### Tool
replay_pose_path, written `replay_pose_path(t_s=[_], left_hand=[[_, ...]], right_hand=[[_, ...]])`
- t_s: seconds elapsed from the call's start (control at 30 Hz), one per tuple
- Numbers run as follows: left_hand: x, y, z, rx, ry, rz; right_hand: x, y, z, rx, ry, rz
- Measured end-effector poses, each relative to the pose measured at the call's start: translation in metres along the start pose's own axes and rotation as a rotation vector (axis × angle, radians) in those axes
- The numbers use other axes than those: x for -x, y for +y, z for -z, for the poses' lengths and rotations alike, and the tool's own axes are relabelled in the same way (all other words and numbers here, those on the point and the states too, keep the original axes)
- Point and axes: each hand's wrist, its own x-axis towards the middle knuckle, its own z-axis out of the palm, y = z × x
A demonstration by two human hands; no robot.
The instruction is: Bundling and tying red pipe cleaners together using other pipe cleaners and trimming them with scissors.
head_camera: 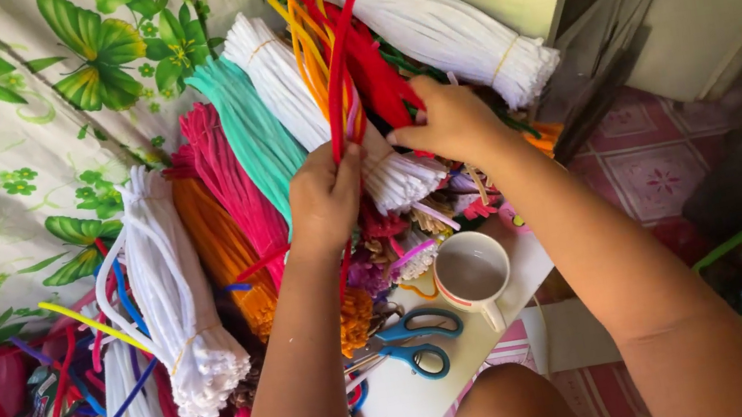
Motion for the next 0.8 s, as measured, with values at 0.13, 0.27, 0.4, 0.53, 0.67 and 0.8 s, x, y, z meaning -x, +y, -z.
replay_pose_path(t_s=[0.13, 0.27, 0.4, 0.53, 0.67, 0.8], left_hand=[[-0.003, 0.0, 0.001, 0.0, 0.014, 0.054], [-0.002, -0.002, -0.001, 0.025, 0.054, 0.085], [-0.002, 0.005, 0.002, 0.08, 0.066, 0.148], [-0.003, 0.011, 0.004, 0.164, 0.052, 0.209], [-0.003, 0.012, 0.004, 0.171, 0.038, 0.227], [-0.003, 0.014, 0.005, 0.207, 0.031, 0.243]], right_hand=[[-0.021, 0.03, 0.006, 0.059, 0.067, 0.017], [-0.021, 0.056, 0.039, -0.147, 0.227, 0.078], [-0.018, 0.06, 0.053, -0.27, 0.185, 0.073], [-0.015, 0.058, 0.051, -0.269, 0.191, 0.067], [-0.013, 0.055, 0.054, -0.352, 0.183, -0.044], [-0.01, 0.055, 0.067, -0.772, 0.077, -0.147]])
